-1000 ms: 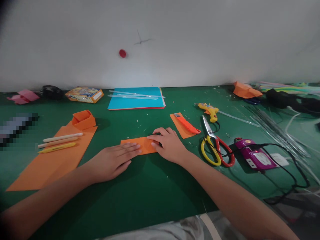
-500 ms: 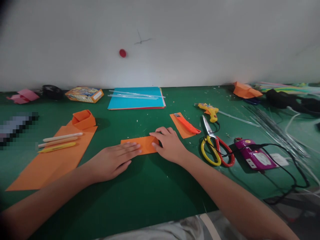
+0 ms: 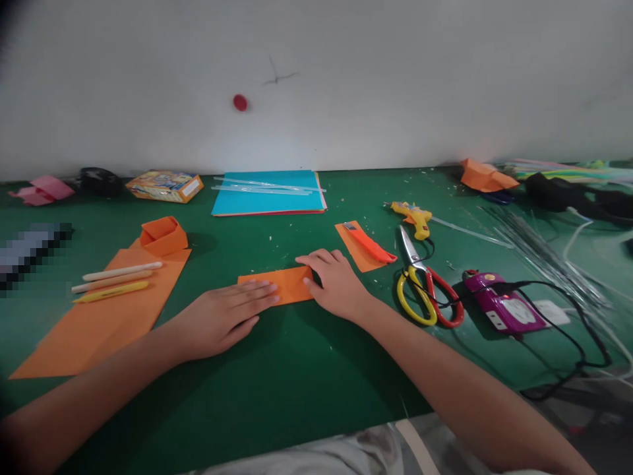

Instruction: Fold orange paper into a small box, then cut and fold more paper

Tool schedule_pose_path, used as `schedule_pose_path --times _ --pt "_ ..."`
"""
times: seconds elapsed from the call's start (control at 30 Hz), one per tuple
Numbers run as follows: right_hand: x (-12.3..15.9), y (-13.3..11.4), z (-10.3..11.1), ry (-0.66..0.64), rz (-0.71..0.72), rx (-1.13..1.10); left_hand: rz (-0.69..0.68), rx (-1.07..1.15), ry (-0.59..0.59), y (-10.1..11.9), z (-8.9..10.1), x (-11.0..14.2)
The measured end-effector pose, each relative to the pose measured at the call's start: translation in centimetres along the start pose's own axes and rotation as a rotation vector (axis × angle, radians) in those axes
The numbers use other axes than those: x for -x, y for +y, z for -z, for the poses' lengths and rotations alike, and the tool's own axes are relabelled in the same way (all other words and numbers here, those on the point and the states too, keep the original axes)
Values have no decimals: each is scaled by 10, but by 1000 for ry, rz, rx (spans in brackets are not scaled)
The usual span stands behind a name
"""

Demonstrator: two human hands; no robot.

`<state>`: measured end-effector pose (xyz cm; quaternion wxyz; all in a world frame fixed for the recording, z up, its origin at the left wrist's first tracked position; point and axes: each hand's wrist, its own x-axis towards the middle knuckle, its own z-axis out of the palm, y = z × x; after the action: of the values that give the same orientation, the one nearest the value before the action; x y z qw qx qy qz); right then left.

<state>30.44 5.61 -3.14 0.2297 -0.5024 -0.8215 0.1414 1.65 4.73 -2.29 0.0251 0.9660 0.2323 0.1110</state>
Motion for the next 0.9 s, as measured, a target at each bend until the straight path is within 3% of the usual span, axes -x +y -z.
schedule_pose_path --times 0.9 --pt "-2 4 -1 6 34 43 -6 -62 -64 1 3 -3"
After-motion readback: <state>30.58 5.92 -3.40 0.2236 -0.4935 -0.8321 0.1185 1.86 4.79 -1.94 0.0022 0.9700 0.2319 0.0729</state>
